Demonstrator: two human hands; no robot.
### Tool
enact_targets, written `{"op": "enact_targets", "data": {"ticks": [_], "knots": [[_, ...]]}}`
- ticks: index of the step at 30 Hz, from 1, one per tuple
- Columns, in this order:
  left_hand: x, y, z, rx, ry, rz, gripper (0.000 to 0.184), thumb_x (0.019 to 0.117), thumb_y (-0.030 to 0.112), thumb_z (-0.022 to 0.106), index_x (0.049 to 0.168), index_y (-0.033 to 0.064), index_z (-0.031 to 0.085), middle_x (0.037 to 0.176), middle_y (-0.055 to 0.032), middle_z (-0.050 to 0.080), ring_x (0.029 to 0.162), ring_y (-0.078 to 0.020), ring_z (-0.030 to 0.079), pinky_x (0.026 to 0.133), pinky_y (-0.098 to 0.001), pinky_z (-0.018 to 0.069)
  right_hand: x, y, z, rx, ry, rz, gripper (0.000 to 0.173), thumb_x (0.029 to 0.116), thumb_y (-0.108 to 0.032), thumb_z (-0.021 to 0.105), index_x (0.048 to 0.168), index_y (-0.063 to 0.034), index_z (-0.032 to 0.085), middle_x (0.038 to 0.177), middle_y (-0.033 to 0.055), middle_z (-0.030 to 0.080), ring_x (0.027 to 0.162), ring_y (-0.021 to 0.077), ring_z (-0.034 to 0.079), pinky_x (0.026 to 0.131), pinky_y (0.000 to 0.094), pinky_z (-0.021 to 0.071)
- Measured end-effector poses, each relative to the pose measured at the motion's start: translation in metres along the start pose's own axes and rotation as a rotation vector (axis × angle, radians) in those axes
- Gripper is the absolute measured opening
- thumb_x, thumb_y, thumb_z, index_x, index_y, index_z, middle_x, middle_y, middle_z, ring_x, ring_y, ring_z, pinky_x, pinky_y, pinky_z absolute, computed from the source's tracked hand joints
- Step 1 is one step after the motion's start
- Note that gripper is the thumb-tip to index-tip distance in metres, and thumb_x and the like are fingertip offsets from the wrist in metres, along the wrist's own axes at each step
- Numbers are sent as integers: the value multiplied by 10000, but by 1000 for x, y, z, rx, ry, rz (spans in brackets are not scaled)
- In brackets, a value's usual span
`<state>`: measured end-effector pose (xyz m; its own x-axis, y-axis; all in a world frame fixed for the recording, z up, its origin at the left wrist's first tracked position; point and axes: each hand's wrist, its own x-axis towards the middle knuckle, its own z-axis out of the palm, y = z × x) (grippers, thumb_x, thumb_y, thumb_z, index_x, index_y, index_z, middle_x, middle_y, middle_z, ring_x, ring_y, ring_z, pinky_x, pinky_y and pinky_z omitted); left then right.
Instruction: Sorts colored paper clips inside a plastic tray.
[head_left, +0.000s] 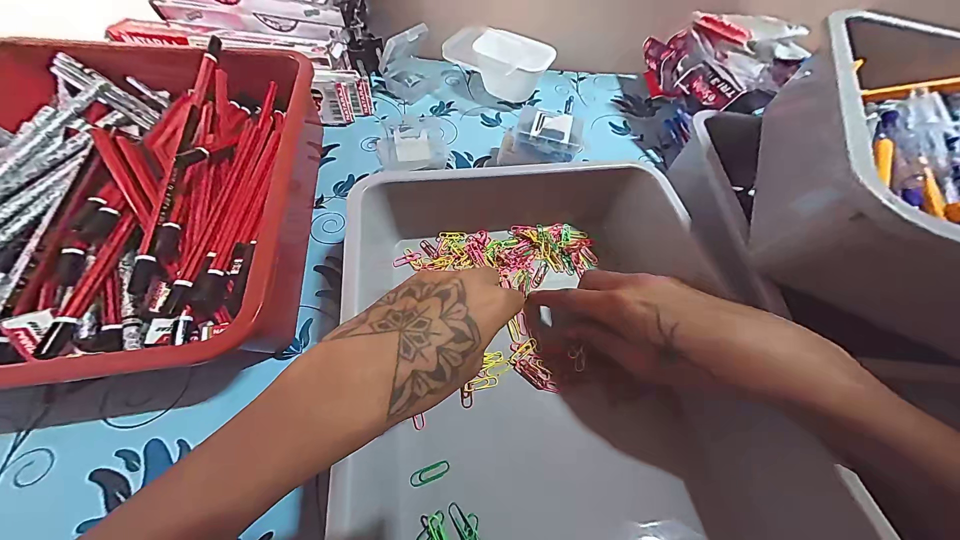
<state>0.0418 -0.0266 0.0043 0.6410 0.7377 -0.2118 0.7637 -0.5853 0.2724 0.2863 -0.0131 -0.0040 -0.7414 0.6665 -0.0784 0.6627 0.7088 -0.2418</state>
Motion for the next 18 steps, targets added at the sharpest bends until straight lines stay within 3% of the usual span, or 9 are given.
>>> {"op": "enact_targets", "data": {"ticks": [2, 3, 4, 7, 9, 11, 12, 15, 18], "knots": [[-3, -13, 16, -23, 172, 100, 142, 969, 169, 624, 924, 62, 708, 893, -78, 657, 847, -215, 653, 679, -371, 496, 0, 0, 0, -6, 57, -19, 248, 970, -236, 561, 1134, -196, 743, 845, -9, 620, 718, 112, 628, 582, 280, 511], [-4, -13, 17, -15, 179, 94, 159, 975, 193, 623, 924, 71, 711, 896, -69, 661, 852, -207, 654, 684, -372, 496, 0, -1, -1, -3, 93, -22, 217, 960, -226, 565, 1065, -182, 749, 844, -21, 630, 719, 96, 630, 584, 267, 510], [-4, -10, 15, -11, 159, 71, 163, 989, 204, 626, 929, 74, 703, 898, -68, 660, 851, -205, 648, 688, -374, 488, 0, -2, -1, -11, 111, -22, 204, 959, -228, 562, 1067, -176, 728, 857, -26, 625, 714, 85, 622, 579, 258, 504], [-1, -15, 20, 101, 246, 137, 148, 964, 248, 600, 985, 128, 685, 837, -10, 624, 753, -153, 644, 592, -318, 495, 1, -2, -2, -74, 88, -16, 360, 969, -222, 560, 1305, -209, 686, 937, 22, 585, 700, 122, 600, 535, 275, 478], [2, -19, 23, 135, 279, 175, 163, 963, 270, 594, 1004, 131, 670, 818, 5, 605, 726, -144, 636, 566, -307, 487, 0, -2, -1, -87, 66, -7, 326, 940, -198, 586, 1232, -224, 731, 935, 29, 595, 710, 131, 614, 538, 284, 487], [2, -20, 24, 131, 282, 185, 176, 960, 275, 600, 1011, 123, 672, 815, 0, 612, 716, -153, 641, 560, -318, 489, 0, -4, -2, -80, 114, -5, 186, 940, -197, 603, 1042, -180, 758, 901, 8, 639, 734, 120, 645, 567, 277, 513], [2, -20, 24, 120, 275, 180, 176, 962, 271, 597, 1018, 123, 674, 823, -2, 615, 721, -154, 643, 567, -322, 498, 0, -4, -3, -75, 125, -3, 185, 951, -209, 595, 1054, -174, 745, 908, 2, 646, 742, 114, 649, 578, 272, 520], [1, -19, 23, 105, 245, 157, 196, 978, 275, 585, 1061, 123, 677, 833, -5, 622, 733, -157, 646, 587, -331, 510, -1, -4, -4, -85, 59, 18, 357, 965, -223, 593, 1305, -220, 702, 955, 39, 610, 717, 142, 626, 553, 295, 497], [1, -20, 24, 112, 255, 169, 198, 978, 290, 577, 1049, 129, 666, 833, 2, 619, 727, -146, 644, 569, -320, 495, 0, -5, -4, -96, 30, 44, 269, 964, -213, 620, 1205, -225, 739, 964, 46, 616, 728, 157, 636, 559, 312, 506]]}}
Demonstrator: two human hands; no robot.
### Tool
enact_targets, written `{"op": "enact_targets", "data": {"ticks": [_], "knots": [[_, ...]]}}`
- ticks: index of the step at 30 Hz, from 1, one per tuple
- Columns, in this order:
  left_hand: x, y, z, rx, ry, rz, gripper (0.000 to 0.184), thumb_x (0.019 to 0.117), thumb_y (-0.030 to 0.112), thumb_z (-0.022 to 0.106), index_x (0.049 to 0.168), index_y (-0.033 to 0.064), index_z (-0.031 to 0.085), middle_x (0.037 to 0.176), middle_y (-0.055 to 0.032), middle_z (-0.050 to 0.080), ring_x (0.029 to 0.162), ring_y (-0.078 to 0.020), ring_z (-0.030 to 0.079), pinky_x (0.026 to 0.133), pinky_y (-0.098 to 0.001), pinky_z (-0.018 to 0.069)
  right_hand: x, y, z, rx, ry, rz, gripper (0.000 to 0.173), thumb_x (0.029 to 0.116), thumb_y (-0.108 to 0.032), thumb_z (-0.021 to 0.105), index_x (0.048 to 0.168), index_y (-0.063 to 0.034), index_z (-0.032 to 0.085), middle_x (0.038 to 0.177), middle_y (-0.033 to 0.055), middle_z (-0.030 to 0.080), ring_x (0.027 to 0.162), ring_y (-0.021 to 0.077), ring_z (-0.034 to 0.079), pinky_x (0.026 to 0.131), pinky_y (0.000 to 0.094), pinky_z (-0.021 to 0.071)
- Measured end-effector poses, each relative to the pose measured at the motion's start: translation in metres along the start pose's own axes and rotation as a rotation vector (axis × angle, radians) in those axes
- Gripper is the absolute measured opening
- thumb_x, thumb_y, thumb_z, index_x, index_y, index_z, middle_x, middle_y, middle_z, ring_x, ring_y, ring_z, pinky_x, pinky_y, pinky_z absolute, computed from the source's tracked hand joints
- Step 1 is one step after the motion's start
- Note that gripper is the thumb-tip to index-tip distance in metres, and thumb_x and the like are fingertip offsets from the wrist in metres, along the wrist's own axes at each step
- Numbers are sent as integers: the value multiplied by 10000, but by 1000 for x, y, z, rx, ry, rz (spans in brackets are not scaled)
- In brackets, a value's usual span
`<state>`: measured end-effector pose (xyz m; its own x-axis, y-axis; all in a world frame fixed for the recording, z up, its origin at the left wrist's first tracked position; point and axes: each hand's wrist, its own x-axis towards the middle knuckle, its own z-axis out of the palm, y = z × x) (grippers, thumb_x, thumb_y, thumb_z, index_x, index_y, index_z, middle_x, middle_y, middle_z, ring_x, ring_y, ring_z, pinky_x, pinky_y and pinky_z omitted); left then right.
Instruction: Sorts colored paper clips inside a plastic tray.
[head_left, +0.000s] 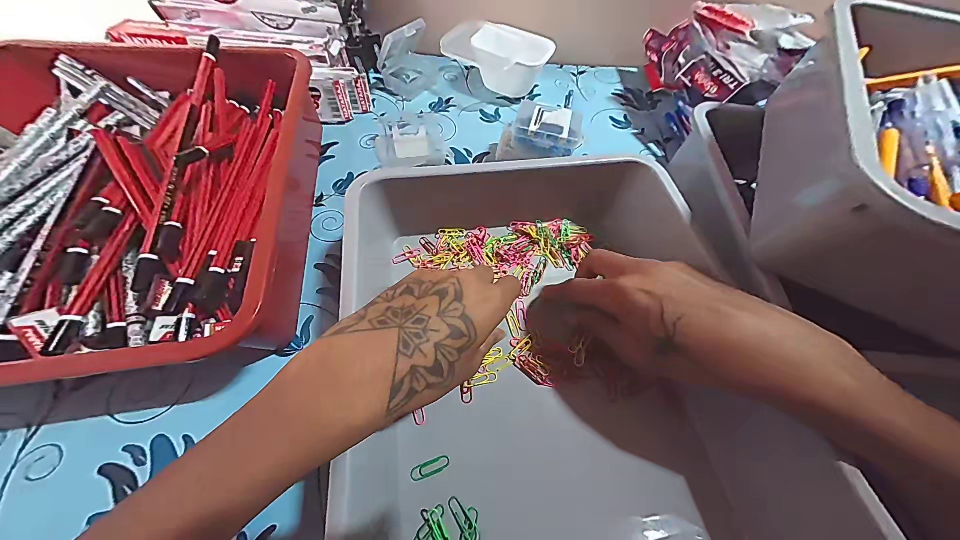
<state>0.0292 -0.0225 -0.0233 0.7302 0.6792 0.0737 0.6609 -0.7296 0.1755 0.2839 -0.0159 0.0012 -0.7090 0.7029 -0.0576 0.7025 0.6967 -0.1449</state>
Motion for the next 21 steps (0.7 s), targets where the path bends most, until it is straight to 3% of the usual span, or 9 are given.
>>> {"op": "enact_targets", "data": {"ticks": [2, 5, 6, 9, 12, 16, 19, 21], "knots": [[0, 0, 1, 5, 3, 5, 195, 978, 295, 567, 1050, 137, 657, 833, 9, 607, 733, -140, 640, 572, -310, 494, 0, 0, 0, 2, 40, -13, 250, 946, -209, 623, 1168, -219, 738, 950, 29, 620, 726, 144, 638, 554, 298, 507], [0, 0, 1, 9, -9, -1, 205, 985, 291, 578, 1074, 126, 659, 817, 3, 609, 730, -148, 644, 581, -317, 501, 1, -1, 0, -4, -20, 10, 399, 985, -242, 600, 1380, -267, 652, 971, 52, 583, 697, 151, 613, 532, 302, 483], [0, 0, 1, 15, -16, -4, 213, 987, 298, 579, 1083, 125, 655, 812, 3, 603, 722, -151, 641, 573, -319, 497, 1, -1, 1, -6, -38, 16, 406, 992, -246, 596, 1394, -275, 646, 973, 59, 585, 697, 157, 613, 534, 311, 484], [0, 1, 0, 12, -25, -15, 248, 987, 302, 577, 1128, 119, 668, 831, -5, 620, 732, -162, 649, 579, -330, 505, 1, -1, 1, -11, 31, -19, 261, 956, -212, 629, 1187, -216, 750, 960, 52, 621, 720, 158, 643, 554, 304, 516], [1, 2, 0, 17, -30, -20, 229, 987, 300, 587, 1111, 122, 661, 811, -4, 604, 710, -159, 640, 560, -326, 496, 0, 0, 1, 21, 60, -45, 150, 922, -186, 649, 1023, -183, 760, 927, 28, 626, 744, 142, 645, 569, 293, 512], [0, 2, -1, 7, -34, -21, 219, 994, 299, 571, 1111, 133, 652, 817, 3, 607, 729, -157, 644, 580, -327, 502, 1, 2, 0, 45, 48, -51, 196, 920, -185, 677, 1102, -157, 747, 954, 23, 642, 777, 133, 657, 612, 290, 543], [1, 5, -6, -16, -90, -58, 242, 1010, 286, 576, 1166, 116, 649, 846, -19, 614, 765, -178, 649, 604, -344, 506, 3, 1, 3, -15, 68, -91, 88, 907, -178, 672, 950, -161, 747, 902, 19, 622, 744, 142, 645, 577, 298, 522], [1, 6, -7, -31, -93, -80, 218, 1003, 290, 596, 1134, 124, 648, 822, -11, 601, 744, -165, 637, 593, -332, 495, 4, 0, 4, -52, 60, -117, 77, 896, -162, 663, 924, -140, 731, 896, 29, 624, 738, 155, 651, 564, 304, 527]]}}
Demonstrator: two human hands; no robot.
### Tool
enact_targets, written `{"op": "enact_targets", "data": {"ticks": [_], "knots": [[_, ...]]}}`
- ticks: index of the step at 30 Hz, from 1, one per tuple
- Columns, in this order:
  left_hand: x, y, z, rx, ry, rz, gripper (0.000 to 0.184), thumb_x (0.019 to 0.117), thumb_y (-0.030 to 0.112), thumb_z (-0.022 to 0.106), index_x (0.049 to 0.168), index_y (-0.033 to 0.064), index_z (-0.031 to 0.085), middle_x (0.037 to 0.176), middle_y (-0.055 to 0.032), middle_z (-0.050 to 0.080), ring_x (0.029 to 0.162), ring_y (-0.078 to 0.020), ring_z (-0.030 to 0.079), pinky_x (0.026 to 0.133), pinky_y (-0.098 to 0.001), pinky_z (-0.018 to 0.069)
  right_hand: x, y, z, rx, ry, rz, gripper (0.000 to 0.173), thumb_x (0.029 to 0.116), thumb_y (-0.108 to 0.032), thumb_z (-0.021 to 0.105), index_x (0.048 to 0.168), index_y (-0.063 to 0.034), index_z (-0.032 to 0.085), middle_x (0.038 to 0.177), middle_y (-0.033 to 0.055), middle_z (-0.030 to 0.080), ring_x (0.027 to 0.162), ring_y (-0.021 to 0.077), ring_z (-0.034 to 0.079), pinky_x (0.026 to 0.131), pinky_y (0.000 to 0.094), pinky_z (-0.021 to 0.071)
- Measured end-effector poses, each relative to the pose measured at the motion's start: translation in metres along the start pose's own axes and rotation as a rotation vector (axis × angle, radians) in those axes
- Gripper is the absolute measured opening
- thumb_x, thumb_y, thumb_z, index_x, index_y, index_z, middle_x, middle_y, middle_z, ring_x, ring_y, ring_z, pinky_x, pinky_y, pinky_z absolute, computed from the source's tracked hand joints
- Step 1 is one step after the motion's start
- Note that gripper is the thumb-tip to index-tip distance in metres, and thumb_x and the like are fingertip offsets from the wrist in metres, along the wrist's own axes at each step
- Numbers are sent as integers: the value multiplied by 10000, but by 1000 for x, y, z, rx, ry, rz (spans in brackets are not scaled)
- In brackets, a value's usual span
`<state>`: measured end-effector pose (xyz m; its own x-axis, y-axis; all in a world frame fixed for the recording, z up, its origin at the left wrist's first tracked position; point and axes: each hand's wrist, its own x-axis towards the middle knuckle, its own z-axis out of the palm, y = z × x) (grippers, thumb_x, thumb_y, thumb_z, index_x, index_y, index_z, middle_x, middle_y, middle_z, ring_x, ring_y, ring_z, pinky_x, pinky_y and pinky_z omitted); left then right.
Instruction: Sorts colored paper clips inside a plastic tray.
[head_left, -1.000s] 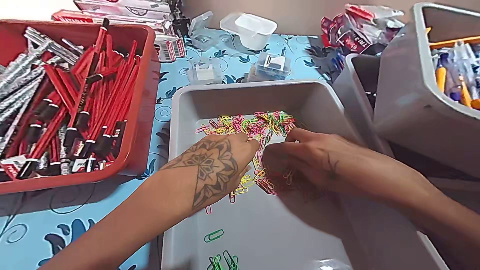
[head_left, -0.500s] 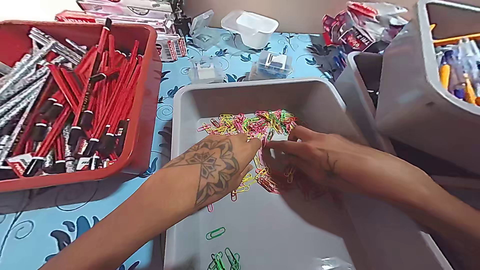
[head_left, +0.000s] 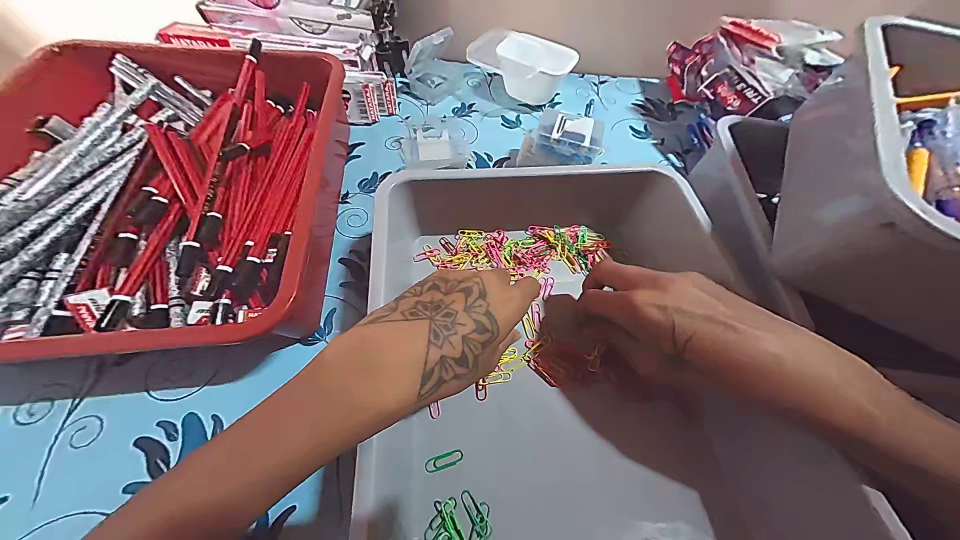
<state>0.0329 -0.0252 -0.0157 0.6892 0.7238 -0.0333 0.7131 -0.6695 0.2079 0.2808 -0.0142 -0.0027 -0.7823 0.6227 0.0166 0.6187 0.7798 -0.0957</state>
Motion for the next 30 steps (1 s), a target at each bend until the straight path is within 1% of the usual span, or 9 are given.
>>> {"op": "enact_targets", "data": {"ticks": [4, 9, 13, 16, 18, 21, 24, 26, 30], "knots": [[1, -2, 1, 16, 74, 8, 178, 987, 291, 600, 1018, 130, 668, 760, 12, 595, 671, -139, 621, 540, -317, 467, -4, -4, -3, 99, 96, 66, 123, 929, -216, 601, 949, -123, 678, 768, -33, 588, 604, 64, 568, 503, 230, 452], [-3, 2, -5, -21, 132, -119, 178, 1016, 211, 575, 1064, 99, 705, 827, -41, 672, 743, -197, 671, 598, -366, 502, -4, 6, -11, 856, 70, -72, 214, 1038, -227, 582, 1144, -120, 733, 837, -108, 704, 610, -85, 579, 528, 81, 499], [-2, 2, -3, -37, 191, -121, 249, 987, 166, 589, 1216, 93, 657, 833, -51, 659, 728, -217, 666, 579, -373, 503, -3, 2, -12, 541, 262, 145, 220, 958, -122, 575, 1090, -154, 748, 859, -124, 706, 622, -84, 568, 530, 82, 472], [-1, 5, -5, 1, 116, -147, 492, 984, 161, 605, 1465, 76, 546, 916, -104, 705, 780, -277, 693, 629, -426, 540, -3, 3, -10, 276, 188, 233, 322, 944, -135, 618, 1257, -97, 683, 1102, 34, 663, 767, 55, 596, 632, 212, 499], [2, 16, -22, -16, -138, -283, 398, 1041, 146, 561, 1438, 104, 567, 1032, -126, 719, 900, -287, 696, 737, -443, 538, -2, 2, -9, 198, 78, 288, 386, 975, -152, 626, 1347, -51, 626, 1280, 147, 634, 920, 221, 670, 736, 379, 561], [-2, 5, -14, -145, -55, -117, 274, 985, 87, 543, 1183, 128, 729, 900, -75, 699, 823, -218, 669, 677, -402, 507, 1, 1, -11, 174, -74, 316, 415, 1026, -138, 567, 1411, 17, 577, 1446, 225, 559, 1169, 342, 661, 925, 471, 550], [-1, -2, -4, -167, 54, 36, 297, 985, 145, 501, 1153, 134, 746, 901, -56, 714, 827, -191, 682, 690, -376, 527, 0, 2, -9, 157, 8, 247, 336, 978, -73, 563, 1294, -8, 658, 1314, 177, 658, 1071, 293, 699, 859, 435, 571], [0, 1, -7, -126, 37, -9, 411, 965, 89, 542, 1356, 131, 661, 1029, -91, 731, 909, -239, 704, 758, -415, 546, -1, 3, -8, 139, 74, 240, 402, 951, -54, 560, 1343, -6, 633, 1318, 181, 653, 1006, 279, 702, 805, 416, 576], [0, 5, -6, 23, -98, -98, 544, 990, 135, 624, 1518, 218, 526, 933, -76, 697, 795, -226, 667, 675, -370, 526, 1, 2, -8, 175, -5, 257, 276, 985, -40, 565, 1223, -30, 704, 1292, 133, 678, 972, 236, 708, 786, 401, 578]]}}
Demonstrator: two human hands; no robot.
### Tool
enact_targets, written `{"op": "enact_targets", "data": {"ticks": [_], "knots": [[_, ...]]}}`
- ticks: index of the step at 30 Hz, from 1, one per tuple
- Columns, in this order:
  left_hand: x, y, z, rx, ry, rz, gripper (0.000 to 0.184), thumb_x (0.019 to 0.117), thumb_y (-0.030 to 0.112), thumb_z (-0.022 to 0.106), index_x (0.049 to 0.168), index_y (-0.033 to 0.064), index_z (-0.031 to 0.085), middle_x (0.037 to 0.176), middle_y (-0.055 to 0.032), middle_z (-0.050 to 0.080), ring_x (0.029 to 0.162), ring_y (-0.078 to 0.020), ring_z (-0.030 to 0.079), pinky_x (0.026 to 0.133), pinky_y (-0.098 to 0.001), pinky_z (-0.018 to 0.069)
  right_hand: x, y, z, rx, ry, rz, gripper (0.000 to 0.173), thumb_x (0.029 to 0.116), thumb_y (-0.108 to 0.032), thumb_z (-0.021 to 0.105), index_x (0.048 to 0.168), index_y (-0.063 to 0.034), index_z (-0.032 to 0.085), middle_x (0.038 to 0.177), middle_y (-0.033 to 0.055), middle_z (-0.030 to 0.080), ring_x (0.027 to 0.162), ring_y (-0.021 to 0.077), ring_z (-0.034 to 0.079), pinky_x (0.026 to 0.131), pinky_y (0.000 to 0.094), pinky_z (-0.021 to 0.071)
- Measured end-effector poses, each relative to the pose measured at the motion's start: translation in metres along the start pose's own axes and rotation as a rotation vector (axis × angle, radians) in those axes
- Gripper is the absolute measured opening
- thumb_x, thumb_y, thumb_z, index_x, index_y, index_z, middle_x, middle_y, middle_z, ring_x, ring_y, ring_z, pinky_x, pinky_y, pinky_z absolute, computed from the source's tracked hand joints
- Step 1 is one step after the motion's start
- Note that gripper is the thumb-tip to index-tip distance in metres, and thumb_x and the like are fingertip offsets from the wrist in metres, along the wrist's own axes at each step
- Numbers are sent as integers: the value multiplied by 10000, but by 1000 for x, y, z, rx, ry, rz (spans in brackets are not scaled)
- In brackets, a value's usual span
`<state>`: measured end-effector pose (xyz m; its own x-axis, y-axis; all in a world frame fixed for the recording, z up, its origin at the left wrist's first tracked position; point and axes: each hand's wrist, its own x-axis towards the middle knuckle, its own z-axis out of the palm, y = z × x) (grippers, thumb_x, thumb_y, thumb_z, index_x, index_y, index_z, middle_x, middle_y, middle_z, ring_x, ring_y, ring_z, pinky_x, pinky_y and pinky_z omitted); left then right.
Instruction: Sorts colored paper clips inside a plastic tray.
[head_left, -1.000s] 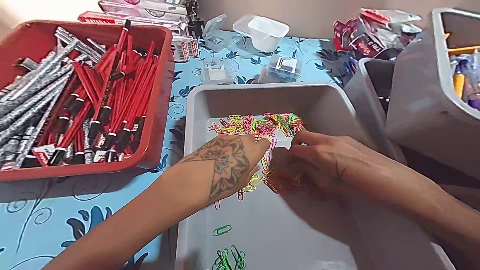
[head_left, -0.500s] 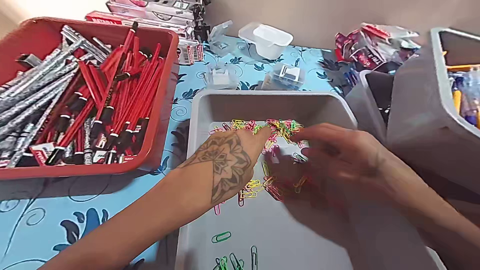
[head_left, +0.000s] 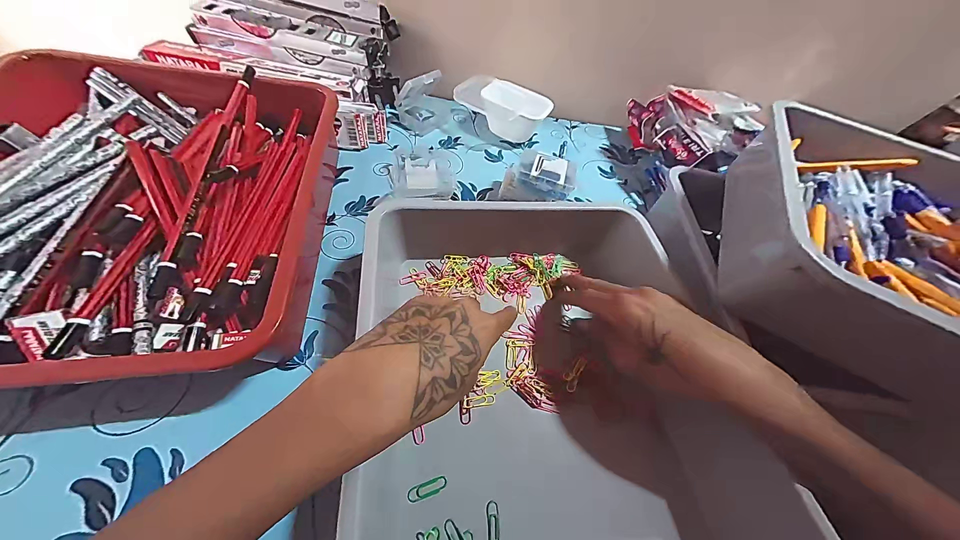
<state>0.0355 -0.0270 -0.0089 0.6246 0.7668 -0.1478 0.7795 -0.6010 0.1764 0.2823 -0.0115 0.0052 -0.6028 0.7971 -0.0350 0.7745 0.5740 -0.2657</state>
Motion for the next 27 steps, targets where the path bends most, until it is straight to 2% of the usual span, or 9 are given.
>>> {"op": "enact_targets", "data": {"ticks": [2, 4, 8, 12, 16, 18, 22, 25, 27], "knots": [[-1, 1, 0, -10, -19, -10, 608, 983, 142, 637, 1558, 239, 468, 931, -82, 688, 782, -228, 665, 664, -372, 528, -1, 1, 1, 29, 69, -22, 266, 959, -61, 553, 1149, -102, 734, 1010, 31, 709, 785, 109, 644, 674, 294, 534], [-2, 2, -1, -33, -28, -15, 685, 979, 133, 647, 1601, 258, 389, 964, -106, 689, 807, -255, 670, 693, -397, 534, -2, 0, 0, 53, 110, -5, 225, 954, -76, 572, 1108, -121, 730, 886, -2, 655, 685, 56, 576, 605, 233, 488], [-2, 0, 3, -12, -33, -10, 620, 1020, 148, 569, 1599, 279, 388, 988, -123, 673, 811, -271, 667, 671, -405, 527, -4, -3, -4, 4, 52, 101, 152, 965, -113, 670, 1105, -62, 702, 967, 82, 629, 753, 153, 614, 658, 317, 528], [-2, 1, 2, -1, -56, -18, 598, 1020, 157, 570, 1588, 258, 414, 1036, -132, 676, 853, -276, 674, 690, -404, 529, -2, -4, -2, -72, -47, 97, 108, 968, -111, 678, 999, -19, 725, 914, 113, 664, 830, 246, 676, 725, 408, 559], [-2, 1, 3, -8, -31, -24, 558, 1011, 157, 589, 1553, 184, 460, 1023, -124, 683, 855, -265, 680, 712, -403, 541, -3, -7, -3, -82, -31, 108, 79, 976, -114, 657, 947, -43, 676, 804, 61, 635, 722, 176, 639, 637, 349, 515], [-1, 2, 1, -3, -61, -53, 585, 1008, 163, 600, 1567, 163, 427, 1054, -121, 683, 878, -260, 686, 735, -404, 548, -4, -5, -2, -78, -19, 97, 64, 973, -116, 648, 943, -60, 662, 733, 30, 615, 664, 141, 617, 590, 318, 494], [-2, 4, -2, 6, -80, -72, 616, 1008, 167, 612, 1581, 143, 391, 1100, -133, 679, 889, -268, 690, 733, -406, 551, -5, -4, -2, -25, -10, 63, 57, 958, -108, 661, 994, -76, 689, 785, 24, 660, 706, 121, 638, 628, 296, 516], [-2, 3, 0, 21, -58, -53, 601, 1005, 167, 609, 1571, 134, 409, 1092, -133, 678, 847, -259, 687, 701, -397, 548, -5, -1, -2, 55, 117, 21, 132, 931, -110, 629, 1037, -95, 705, 756, -32, 623, 598, 27, 536, 535, 195, 443], [-2, 2, 2, 29, -24, -32, 573, 990, 152, 616, 1538, 124, 454, 1050, -125, 677, 808, -254, 683, 664, -389, 544, -5, -2, -4, 109, 102, 45, 165, 955, -125, 647, 1114, -118, 686, 812, -45, 668, 595, -5, 559, 528, 163, 460]]}}
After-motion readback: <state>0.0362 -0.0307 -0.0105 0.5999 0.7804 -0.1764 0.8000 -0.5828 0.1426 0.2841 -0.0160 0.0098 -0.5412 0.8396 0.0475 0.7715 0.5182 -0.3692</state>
